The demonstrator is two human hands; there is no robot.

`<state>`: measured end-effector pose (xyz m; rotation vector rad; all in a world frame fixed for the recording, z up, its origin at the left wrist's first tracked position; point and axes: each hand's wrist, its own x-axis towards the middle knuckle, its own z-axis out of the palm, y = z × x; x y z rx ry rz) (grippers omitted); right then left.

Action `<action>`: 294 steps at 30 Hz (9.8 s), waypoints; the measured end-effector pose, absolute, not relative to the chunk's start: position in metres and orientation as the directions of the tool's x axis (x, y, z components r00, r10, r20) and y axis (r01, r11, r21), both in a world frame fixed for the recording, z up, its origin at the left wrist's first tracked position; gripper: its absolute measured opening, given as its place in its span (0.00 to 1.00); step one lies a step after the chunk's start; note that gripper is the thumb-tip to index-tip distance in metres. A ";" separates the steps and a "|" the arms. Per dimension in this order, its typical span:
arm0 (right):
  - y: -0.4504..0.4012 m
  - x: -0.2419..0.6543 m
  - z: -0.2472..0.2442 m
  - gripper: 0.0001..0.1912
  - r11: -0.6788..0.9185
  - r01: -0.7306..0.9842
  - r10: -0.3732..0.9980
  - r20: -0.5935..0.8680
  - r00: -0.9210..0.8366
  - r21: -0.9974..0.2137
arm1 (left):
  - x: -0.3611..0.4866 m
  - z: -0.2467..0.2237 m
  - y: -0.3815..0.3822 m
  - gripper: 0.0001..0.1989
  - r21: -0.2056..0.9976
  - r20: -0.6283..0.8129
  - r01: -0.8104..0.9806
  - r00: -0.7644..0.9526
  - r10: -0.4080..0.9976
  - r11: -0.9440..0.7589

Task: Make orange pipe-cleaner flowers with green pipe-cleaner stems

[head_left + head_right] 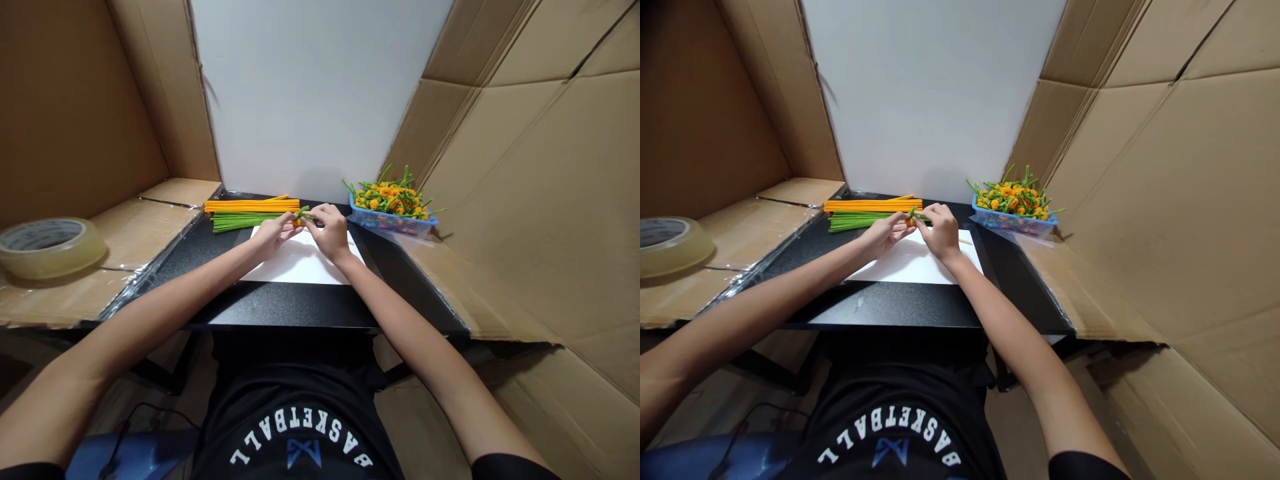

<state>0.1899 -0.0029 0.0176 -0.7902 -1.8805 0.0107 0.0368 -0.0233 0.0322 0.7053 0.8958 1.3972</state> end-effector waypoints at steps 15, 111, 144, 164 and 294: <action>0.007 0.195 0.025 0.24 0.298 -0.173 0.918 0.331 -0.218 -0.939 | 0.032 0.039 -0.027 0.06 0.881 -0.135 -0.423 0.202 0.970 0.210; 0.003 0.209 0.047 0.18 0.497 -0.041 0.787 0.470 -0.399 -0.867 | 0.024 0.020 -0.015 0.09 0.980 0.039 -0.196 0.306 0.951 0.023; -0.012 0.210 0.053 0.13 0.779 0.611 0.441 0.571 -0.693 0.140 | 0.013 0.021 -0.010 0.14 0.962 -0.013 -0.249 0.367 0.930 0.112; -0.005 0.195 0.043 0.03 0.537 0.360 0.841 0.451 -0.299 -0.763 | 0.018 0.023 -0.028 0.09 0.667 0.646 0.332 0.188 0.740 -0.667; 0.025 0.207 0.016 0.11 0.038 -0.276 0.992 0.070 -0.109 -0.960 | -0.068 0.000 0.035 0.09 0.188 0.404 0.960 0.118 0.907 -0.209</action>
